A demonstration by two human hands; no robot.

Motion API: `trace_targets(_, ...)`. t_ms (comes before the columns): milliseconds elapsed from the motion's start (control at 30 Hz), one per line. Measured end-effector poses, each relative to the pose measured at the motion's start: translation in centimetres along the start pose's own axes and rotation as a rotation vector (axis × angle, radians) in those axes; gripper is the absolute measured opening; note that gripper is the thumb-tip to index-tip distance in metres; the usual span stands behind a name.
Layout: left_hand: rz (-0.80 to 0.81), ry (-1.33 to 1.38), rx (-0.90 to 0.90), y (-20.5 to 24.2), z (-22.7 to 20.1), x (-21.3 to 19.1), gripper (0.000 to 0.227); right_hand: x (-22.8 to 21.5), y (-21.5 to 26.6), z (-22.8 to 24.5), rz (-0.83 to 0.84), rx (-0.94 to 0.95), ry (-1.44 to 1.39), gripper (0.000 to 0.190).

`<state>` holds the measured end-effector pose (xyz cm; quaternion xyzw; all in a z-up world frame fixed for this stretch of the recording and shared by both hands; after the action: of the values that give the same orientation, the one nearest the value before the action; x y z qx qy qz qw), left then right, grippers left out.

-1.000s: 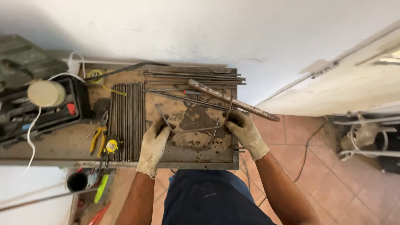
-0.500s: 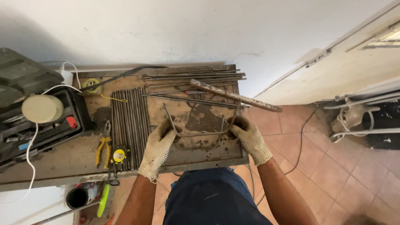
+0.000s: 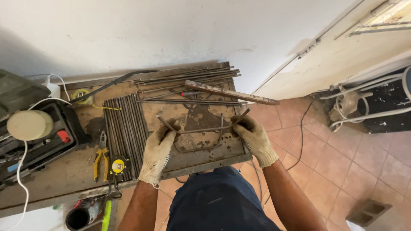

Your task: Measuring, marking, and bending metal rods into U-shapes using a manual lever on a workbench.

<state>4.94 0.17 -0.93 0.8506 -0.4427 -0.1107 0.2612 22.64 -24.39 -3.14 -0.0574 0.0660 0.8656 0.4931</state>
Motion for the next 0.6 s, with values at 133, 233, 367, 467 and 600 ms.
trace_targets(133, -0.021, -0.007, 0.03, 0.0, -0.3, 0.7, 0.045, -0.6, -0.1, 1.0, -0.028, -0.018, 0.007, 0.026)
trace_targets(233, -0.032, -0.051, 0.023, 0.4, -1.0, 1.4, 0.045, -1.0, -0.1, 1.9, -0.006, 0.002, 0.063, 0.028)
trace_targets(367, -0.065, -0.063, -0.016, 0.6, -1.5, 2.4, 0.042, -2.3, -0.5, 1.1, 0.003, 0.039, 0.08, 0.03)
trace_targets(467, -0.066, -0.044, -0.011, 0.6, -1.9, 3.6, 0.041, -3.2, -1.2, 0.2, 0.022, 0.047, 0.084, 0.03)
trace_targets(600, -0.078, -0.055, -0.001, 0.0, -1.4, 4.6, 0.04, -4.2, -1.4, 0.2, 0.018, 0.068, 0.087, 0.032)
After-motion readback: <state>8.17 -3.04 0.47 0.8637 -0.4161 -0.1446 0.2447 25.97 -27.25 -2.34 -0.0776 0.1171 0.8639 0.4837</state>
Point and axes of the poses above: each hand's wrist, its own y-axis away from the middle knuckle, its own x-axis out of the palm, z = x × y, the point moved 9 cm from there along -y, towards the middle knuckle, and after that the axes turned 13 degrees about -x, right-handed, at the moved point
